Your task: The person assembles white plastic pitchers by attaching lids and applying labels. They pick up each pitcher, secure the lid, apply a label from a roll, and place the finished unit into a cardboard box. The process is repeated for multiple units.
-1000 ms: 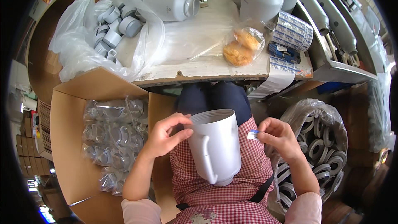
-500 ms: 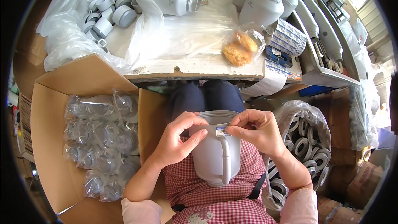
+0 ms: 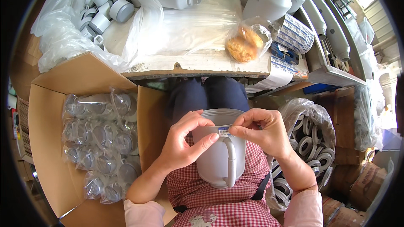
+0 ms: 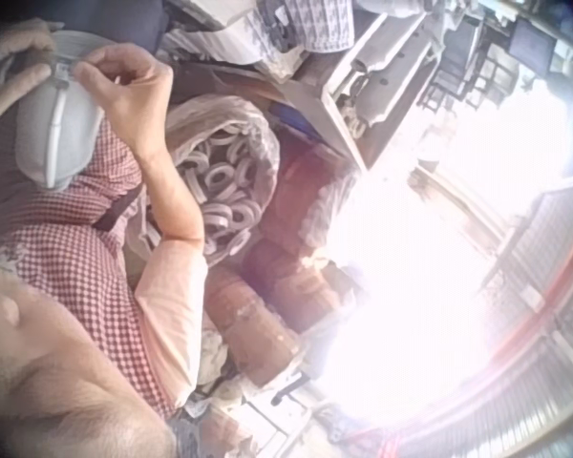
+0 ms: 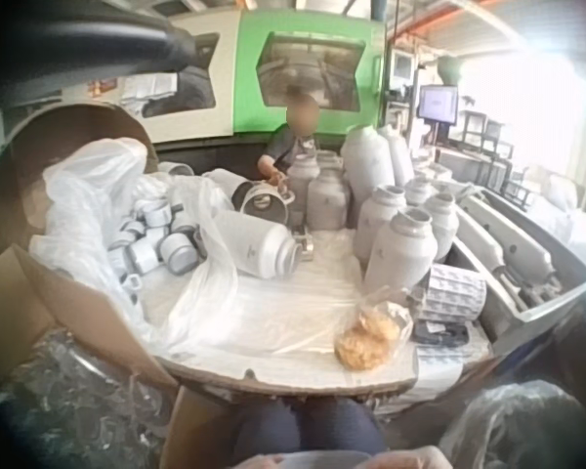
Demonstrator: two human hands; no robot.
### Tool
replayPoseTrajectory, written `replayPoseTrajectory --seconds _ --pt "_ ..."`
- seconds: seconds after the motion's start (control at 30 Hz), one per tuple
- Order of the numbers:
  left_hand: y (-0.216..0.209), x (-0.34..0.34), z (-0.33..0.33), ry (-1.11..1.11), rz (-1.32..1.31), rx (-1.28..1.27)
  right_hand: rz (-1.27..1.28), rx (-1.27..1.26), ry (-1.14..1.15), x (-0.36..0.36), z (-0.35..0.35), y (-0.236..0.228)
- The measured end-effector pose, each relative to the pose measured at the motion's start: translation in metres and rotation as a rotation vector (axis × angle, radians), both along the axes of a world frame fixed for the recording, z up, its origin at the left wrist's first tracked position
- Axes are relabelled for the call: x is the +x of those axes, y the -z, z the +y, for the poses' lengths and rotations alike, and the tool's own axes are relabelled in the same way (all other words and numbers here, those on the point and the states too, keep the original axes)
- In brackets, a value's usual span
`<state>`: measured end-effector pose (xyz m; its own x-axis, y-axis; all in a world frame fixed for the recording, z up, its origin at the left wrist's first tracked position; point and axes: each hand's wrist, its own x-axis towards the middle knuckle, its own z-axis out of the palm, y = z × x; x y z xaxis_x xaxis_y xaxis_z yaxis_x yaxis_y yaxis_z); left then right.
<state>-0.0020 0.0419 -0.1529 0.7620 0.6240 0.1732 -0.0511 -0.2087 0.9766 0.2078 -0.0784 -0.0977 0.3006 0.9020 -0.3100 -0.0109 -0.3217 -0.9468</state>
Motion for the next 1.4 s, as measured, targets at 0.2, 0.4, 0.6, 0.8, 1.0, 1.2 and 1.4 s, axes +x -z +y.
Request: replayPoseTrajectory --seconds 0.2,0.4,0.6,0.8,1.0,1.2,1.4 --pt "0.003 0.006 -0.008 -0.055 -0.004 0.057 -0.078 0.0 -0.001 -0.003 -0.006 0.008" --pt "0.003 0.006 -0.007 -0.059 -0.006 0.029 -0.548 -0.118 -0.017 0.011 0.003 -0.008" --pt "-0.001 0.006 -0.017 -0.042 0.134 0.088 -0.594 0.412 -0.328 0.015 0.005 0.028" --pt "-0.053 0.015 -0.055 -0.098 -0.374 0.655 0.438 0.321 0.457 0.036 -0.034 0.05" --pt "-0.087 0.009 -0.06 -0.253 -0.051 0.8 0.289 0.049 -0.005 0.039 -0.133 0.077" --pt "-0.05 0.007 -0.017 -0.034 0.222 0.277 -1.178 -0.994 0.068 0.157 -0.343 0.182" --pt "-0.057 0.01 -0.013 -0.062 0.384 0.274 -1.218 -0.73 0.231 0.169 -0.361 0.159"
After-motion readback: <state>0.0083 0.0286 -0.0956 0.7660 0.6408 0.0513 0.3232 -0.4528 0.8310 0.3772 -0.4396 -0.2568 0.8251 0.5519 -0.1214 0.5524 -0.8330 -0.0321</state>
